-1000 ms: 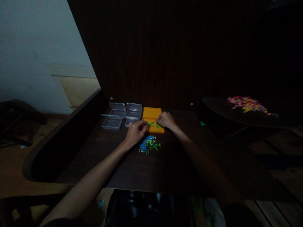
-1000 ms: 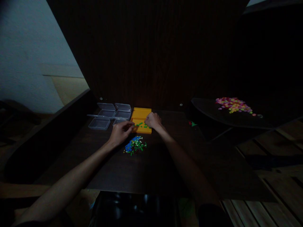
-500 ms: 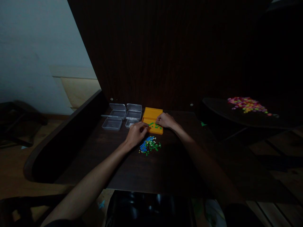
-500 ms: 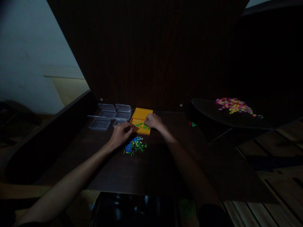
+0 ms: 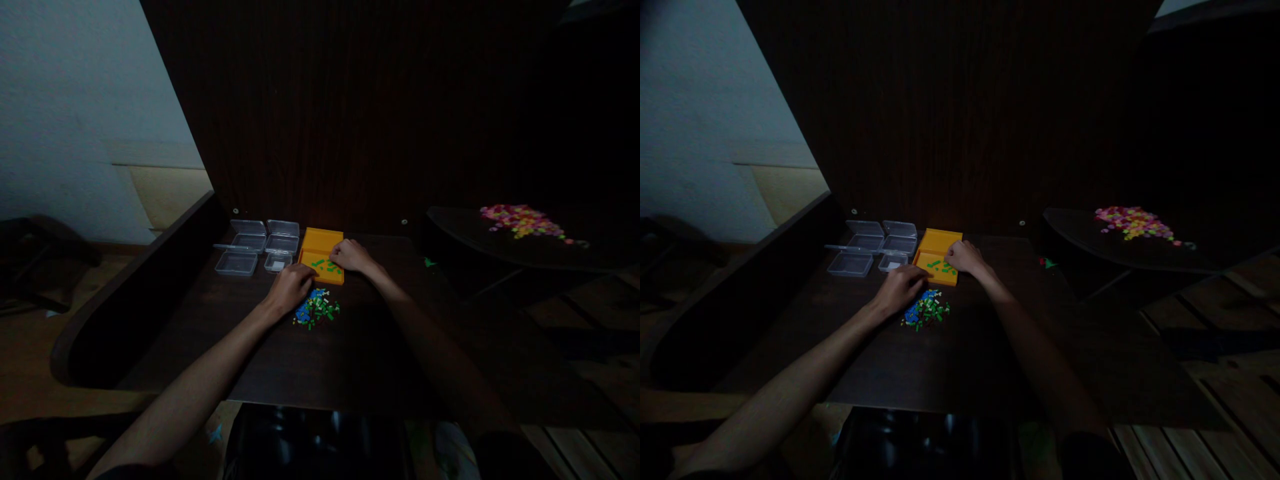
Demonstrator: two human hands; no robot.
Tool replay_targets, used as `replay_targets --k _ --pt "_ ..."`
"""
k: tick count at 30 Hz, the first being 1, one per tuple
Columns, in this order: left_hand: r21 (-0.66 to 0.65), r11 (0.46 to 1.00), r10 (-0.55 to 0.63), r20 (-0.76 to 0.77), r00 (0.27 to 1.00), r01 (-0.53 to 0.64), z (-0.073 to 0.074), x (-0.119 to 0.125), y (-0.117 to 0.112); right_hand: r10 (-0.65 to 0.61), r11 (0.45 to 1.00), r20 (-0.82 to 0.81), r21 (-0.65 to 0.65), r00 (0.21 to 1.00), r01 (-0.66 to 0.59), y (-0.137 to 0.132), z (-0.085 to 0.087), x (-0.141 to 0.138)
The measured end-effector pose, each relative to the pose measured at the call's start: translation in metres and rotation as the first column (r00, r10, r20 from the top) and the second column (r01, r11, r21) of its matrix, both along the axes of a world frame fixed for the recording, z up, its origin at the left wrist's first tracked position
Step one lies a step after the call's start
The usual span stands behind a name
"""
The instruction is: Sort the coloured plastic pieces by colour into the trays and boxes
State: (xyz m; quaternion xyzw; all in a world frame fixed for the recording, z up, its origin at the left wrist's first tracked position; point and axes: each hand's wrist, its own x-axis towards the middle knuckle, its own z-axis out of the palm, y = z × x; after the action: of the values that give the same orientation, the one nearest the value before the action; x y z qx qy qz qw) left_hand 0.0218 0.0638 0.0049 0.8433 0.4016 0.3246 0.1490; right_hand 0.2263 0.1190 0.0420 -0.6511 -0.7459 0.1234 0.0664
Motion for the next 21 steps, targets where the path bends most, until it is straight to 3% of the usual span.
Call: replay_targets --k 14,17,21 --pt "-0.026 1.000 0.005 0.079 0.997 -0.003 0.002 0.002 -0.003 0.072 0.996 -0.058 0.049 0.996 -0.070 -0.001 0.006 0.001" --pt "-0.031 0.999 0.034 0.127 0.991 -0.031 0.003 0.003 -0.003 0.155 0.988 -0.197 0.056 0.968 -0.146 -0.008 0.009 0.003" --pt "-0.050 0.996 0.087 0.254 0.963 -0.076 0.004 0.005 -0.003 0.331 0.940 -0.446 0.074 0.832 -0.334 -0.022 0.007 0.001"
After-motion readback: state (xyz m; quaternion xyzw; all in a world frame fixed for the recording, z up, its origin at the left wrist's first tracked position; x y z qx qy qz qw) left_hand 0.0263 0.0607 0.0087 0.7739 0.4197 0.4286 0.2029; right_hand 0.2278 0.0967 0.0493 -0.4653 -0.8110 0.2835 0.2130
